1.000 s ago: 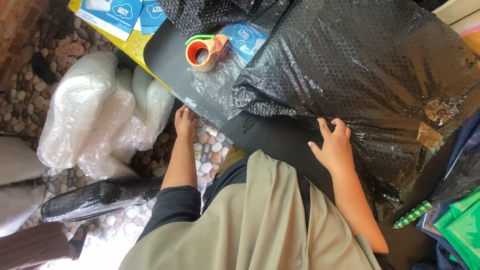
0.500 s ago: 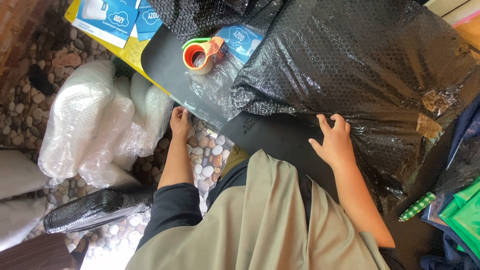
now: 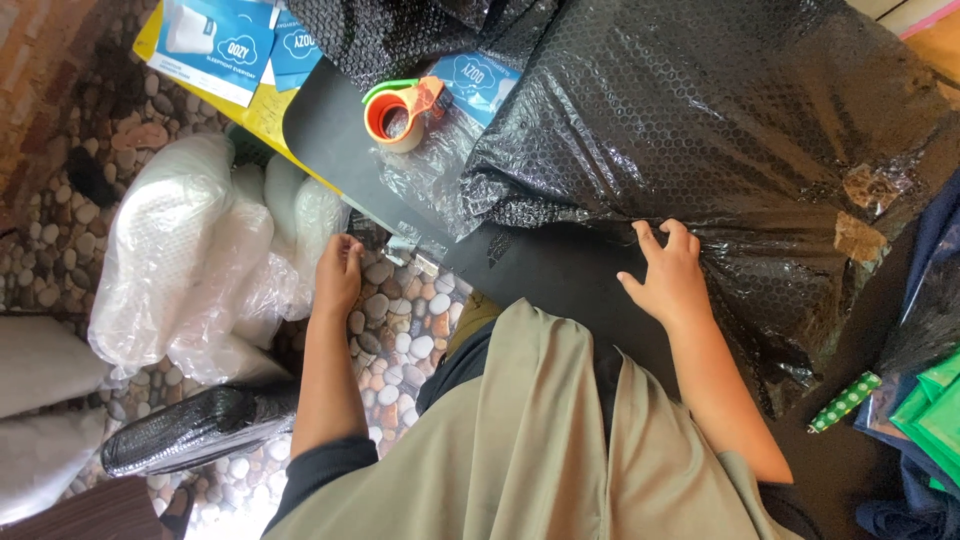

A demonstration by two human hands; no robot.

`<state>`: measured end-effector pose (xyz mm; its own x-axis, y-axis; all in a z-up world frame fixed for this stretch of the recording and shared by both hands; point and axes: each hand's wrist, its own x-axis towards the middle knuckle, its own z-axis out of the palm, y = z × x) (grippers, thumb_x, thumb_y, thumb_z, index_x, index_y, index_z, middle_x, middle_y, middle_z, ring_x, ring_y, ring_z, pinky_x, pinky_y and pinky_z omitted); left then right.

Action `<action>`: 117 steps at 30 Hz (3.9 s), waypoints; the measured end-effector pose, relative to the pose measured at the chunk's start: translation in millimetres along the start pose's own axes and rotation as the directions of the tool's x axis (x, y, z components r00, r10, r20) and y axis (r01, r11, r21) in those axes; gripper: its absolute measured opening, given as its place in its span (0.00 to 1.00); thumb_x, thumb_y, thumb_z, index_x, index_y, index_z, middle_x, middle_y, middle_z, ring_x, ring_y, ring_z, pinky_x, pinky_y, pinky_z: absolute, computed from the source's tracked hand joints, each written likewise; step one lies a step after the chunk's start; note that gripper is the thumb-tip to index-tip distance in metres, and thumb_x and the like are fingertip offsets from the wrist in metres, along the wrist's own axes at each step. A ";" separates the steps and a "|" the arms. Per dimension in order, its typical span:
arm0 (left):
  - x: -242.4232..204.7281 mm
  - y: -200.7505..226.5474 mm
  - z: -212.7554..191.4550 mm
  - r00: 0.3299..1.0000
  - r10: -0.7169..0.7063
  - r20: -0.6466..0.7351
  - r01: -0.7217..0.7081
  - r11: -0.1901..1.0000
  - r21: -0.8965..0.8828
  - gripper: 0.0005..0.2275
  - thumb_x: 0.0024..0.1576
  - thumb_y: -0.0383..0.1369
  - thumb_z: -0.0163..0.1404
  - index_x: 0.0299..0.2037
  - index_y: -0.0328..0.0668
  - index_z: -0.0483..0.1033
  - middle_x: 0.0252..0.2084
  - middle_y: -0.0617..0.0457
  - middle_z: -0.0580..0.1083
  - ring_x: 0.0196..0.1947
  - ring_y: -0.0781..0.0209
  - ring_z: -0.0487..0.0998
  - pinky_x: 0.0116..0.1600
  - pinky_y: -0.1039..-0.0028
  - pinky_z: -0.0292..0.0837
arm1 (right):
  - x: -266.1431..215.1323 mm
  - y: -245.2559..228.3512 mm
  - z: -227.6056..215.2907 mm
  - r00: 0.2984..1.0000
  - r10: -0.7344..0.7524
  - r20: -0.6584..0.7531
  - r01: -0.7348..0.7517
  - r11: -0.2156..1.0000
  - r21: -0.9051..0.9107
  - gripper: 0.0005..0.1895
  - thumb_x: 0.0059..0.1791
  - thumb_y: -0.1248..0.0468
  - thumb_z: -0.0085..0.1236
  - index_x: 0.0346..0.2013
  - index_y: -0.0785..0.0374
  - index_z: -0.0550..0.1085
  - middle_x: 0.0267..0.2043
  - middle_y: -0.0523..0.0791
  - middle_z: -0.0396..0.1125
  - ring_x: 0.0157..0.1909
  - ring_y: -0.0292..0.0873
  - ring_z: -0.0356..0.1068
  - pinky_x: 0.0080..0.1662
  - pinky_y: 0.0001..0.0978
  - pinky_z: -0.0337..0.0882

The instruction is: The person uses a feather duster to wipe the surface of a black bubble wrap package, a blue tote bag, and a white pillow. The person flips the items over to dust both sides and then places them back on the table.

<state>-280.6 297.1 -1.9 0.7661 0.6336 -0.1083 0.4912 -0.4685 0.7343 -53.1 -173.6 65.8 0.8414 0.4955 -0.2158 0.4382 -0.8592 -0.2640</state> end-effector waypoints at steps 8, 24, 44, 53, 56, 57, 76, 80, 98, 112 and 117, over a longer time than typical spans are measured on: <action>-26.4 168.1 57.8 0.847 0.428 0.314 -0.328 0.888 -0.323 0.06 0.62 0.32 0.55 0.43 0.38 0.75 0.38 0.40 0.78 0.46 0.38 0.79 0.55 0.53 0.72 | -11.7 18.9 14.6 0.979 -0.098 -0.177 0.130 0.975 0.179 0.40 0.41 0.57 0.66 0.67 0.58 0.67 0.61 0.60 0.57 0.65 0.71 0.59 0.62 0.62 0.65; -19.9 250.9 287.0 0.626 0.523 0.578 -0.349 0.851 -0.392 0.06 0.59 0.34 0.59 0.42 0.45 0.77 0.35 0.50 0.79 0.37 0.53 0.81 0.40 0.67 0.75 | -1.5 69.6 37.8 0.923 0.220 -0.315 0.108 0.638 0.762 0.06 0.47 0.61 0.70 0.34 0.56 0.80 0.51 0.41 0.72 0.29 0.35 0.68 0.32 0.22 0.67; -19.5 222.7 333.9 0.538 0.818 0.203 -0.843 0.516 0.154 0.11 0.57 0.40 0.60 0.39 0.52 0.70 0.29 0.62 0.71 0.21 0.61 0.77 0.27 0.70 0.78 | 22.1 55.7 69.9 0.550 0.070 -0.832 -0.062 0.997 0.043 0.04 0.46 0.56 0.70 0.30 0.45 0.81 0.31 0.31 0.68 0.33 0.33 0.72 0.36 0.22 0.75; -18.0 259.8 292.9 0.407 0.882 0.240 -0.913 0.403 0.067 0.14 0.62 0.38 0.56 0.51 0.44 0.66 0.52 0.52 0.66 0.26 0.53 0.78 0.31 0.66 0.84 | 16.6 54.2 46.5 0.536 0.098 -0.838 0.129 0.972 0.196 0.02 0.49 0.59 0.68 0.36 0.47 0.83 0.32 0.35 0.71 0.32 0.37 0.74 0.34 0.28 0.76; -9.2 254.5 298.8 0.375 0.895 0.244 -0.927 0.371 0.062 0.20 0.60 0.41 0.58 0.58 0.46 0.70 0.55 0.53 0.71 0.29 0.52 0.81 0.32 0.65 0.83 | 13.3 51.2 41.6 0.497 0.006 -0.868 0.142 0.986 0.089 0.03 0.49 0.59 0.67 0.38 0.47 0.83 0.36 0.36 0.72 0.36 0.38 0.74 0.37 0.28 0.75; -5.7 249.0 302.4 0.372 0.887 0.274 -0.925 0.377 0.036 0.21 0.59 0.42 0.59 0.59 0.49 0.71 0.50 0.55 0.74 0.29 0.52 0.82 0.31 0.65 0.81 | 11.5 48.8 39.9 0.480 -0.064 -0.875 0.146 0.989 0.008 0.03 0.50 0.59 0.67 0.38 0.46 0.83 0.39 0.37 0.73 0.38 0.38 0.74 0.40 0.28 0.75; 6.0 273.5 308.3 0.636 0.571 0.520 -0.677 0.736 0.020 0.14 0.65 0.39 0.52 0.53 0.45 0.61 0.38 0.48 0.77 0.28 0.50 0.82 0.29 0.62 0.79 | 31.0 59.0 57.1 0.516 0.146 -0.844 -0.052 0.989 0.139 0.04 0.49 0.56 0.67 0.31 0.48 0.79 0.29 0.35 0.58 0.27 0.39 0.67 0.30 0.30 0.69; 5.8 265.5 317.1 0.601 0.682 0.417 -0.760 0.649 0.037 0.13 0.65 0.41 0.53 0.46 0.47 0.61 0.32 0.50 0.74 0.18 0.54 0.76 0.21 0.66 0.74 | 33.9 56.3 53.4 0.534 0.318 -0.783 -0.037 0.935 0.354 0.16 0.39 0.60 0.76 0.32 0.54 0.74 0.28 0.38 0.59 0.30 0.42 0.70 0.35 0.34 0.73; -1.1 238.8 334.4 0.388 0.856 0.341 -0.881 0.236 0.410 0.24 0.66 0.46 0.49 0.71 0.54 0.63 0.56 0.53 0.66 0.32 0.56 0.83 0.29 0.72 0.85 | 16.3 54.6 62.8 0.707 0.020 -0.707 -0.194 0.967 -0.166 0.21 0.46 0.48 0.64 0.54 0.39 0.79 0.38 0.42 0.58 0.47 0.48 0.61 0.46 0.45 0.64; 9.8 249.8 256.3 0.240 0.840 0.487 -0.921 0.356 -0.159 0.37 0.61 0.41 0.57 0.77 0.49 0.49 0.73 0.39 0.53 0.45 0.42 0.82 0.47 0.55 0.83 | 12.7 49.7 42.5 0.842 0.287 -0.457 -0.349 0.936 -0.056 0.32 0.45 0.44 0.65 0.64 0.32 0.71 0.49 0.43 0.57 0.54 0.53 0.56 0.54 0.59 0.56; 40.5 197.7 172.6 0.278 0.951 0.138 -0.950 0.251 0.185 0.24 0.48 0.35 0.64 0.58 0.57 0.78 0.58 0.52 0.72 0.54 0.48 0.75 0.54 0.59 0.69 | -5.2 58.6 24.0 0.871 0.314 -0.377 -0.272 0.949 0.162 0.25 0.50 0.49 0.60 0.63 0.30 0.72 0.50 0.43 0.54 0.56 0.56 0.56 0.53 0.55 0.57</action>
<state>-80.8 123.9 23.2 0.7372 -0.3540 0.5756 -0.5279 -0.8335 0.1635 -39.4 -223.5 28.9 0.9900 0.1136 0.0834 0.1357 -0.9290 -0.3445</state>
